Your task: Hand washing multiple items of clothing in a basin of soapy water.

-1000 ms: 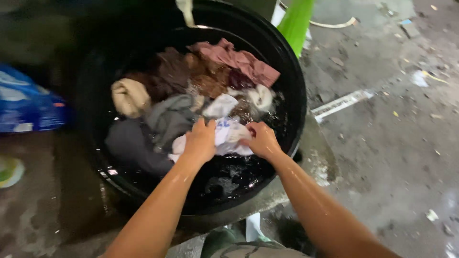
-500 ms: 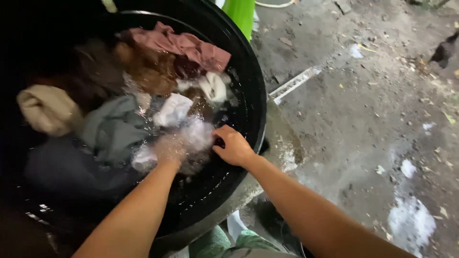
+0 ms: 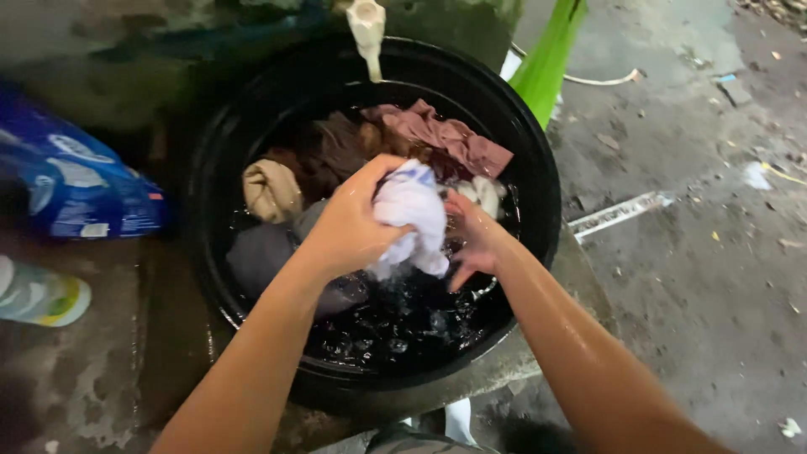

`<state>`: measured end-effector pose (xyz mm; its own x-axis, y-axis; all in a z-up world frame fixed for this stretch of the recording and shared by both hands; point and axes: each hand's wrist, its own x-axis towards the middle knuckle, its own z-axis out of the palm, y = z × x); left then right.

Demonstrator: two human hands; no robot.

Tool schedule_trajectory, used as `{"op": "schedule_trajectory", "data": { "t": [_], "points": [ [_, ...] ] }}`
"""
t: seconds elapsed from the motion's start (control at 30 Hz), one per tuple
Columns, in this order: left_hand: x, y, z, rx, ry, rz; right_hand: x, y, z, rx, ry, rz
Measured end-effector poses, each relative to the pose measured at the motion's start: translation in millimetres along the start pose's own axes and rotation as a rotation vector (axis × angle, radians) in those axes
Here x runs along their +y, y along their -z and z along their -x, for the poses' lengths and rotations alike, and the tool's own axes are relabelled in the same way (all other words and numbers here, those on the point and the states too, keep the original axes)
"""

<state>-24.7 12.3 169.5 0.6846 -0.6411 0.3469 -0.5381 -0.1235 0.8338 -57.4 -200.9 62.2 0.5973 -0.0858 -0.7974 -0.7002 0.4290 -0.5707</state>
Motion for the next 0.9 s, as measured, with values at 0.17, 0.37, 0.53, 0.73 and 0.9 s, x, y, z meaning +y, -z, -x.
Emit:
{"op": "schedule_trajectory", "data": {
  "t": [0.17,0.37,0.53,0.73,0.9],
  "points": [
    [27,-7,-13,0.011,-0.090,0.252,-18,-36,29,-0.258,-0.010,-0.146],
    [9,-6,-16,-0.048,0.012,0.741,-7,-52,42,-0.429,0.068,-0.360],
    [-43,14,9,0.119,0.196,1.154,6,-53,46,-0.540,0.120,-0.538],
    [-108,-19,40,0.601,0.629,1.249,7,-62,32,-0.705,0.211,-0.682],
    [-81,-69,56,0.292,0.562,0.872,-8,-99,71,-0.416,0.180,-0.681]
  ]
}}
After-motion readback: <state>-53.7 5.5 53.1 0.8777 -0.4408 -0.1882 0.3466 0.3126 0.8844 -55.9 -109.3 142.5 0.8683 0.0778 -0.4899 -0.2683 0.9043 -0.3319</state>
